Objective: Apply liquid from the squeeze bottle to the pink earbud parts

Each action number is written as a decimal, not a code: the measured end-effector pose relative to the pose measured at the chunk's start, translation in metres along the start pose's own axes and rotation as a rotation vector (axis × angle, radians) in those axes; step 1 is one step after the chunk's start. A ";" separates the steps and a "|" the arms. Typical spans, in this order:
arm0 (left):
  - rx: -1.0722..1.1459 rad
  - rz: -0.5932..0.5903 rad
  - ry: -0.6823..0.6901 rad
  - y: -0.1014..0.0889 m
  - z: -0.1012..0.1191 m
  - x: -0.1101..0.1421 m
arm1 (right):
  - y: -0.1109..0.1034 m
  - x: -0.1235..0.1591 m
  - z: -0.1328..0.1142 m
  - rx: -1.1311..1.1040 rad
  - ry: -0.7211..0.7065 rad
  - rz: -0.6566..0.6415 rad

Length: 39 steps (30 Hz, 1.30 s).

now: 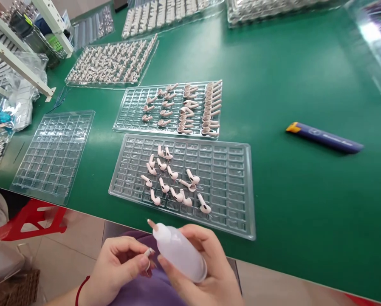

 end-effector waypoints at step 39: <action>-0.471 -0.112 0.710 -0.012 0.067 -0.043 | -0.029 -0.016 0.000 -0.299 -0.213 0.112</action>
Point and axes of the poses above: each hand's wrist, its own x-axis away from the middle knuckle, its own y-axis out of the palm, z = x × y, the point moved 3 cm from there along -x, towards the middle knuckle, and after that the axes turned 8 degrees about y, right-handed, at the moved point
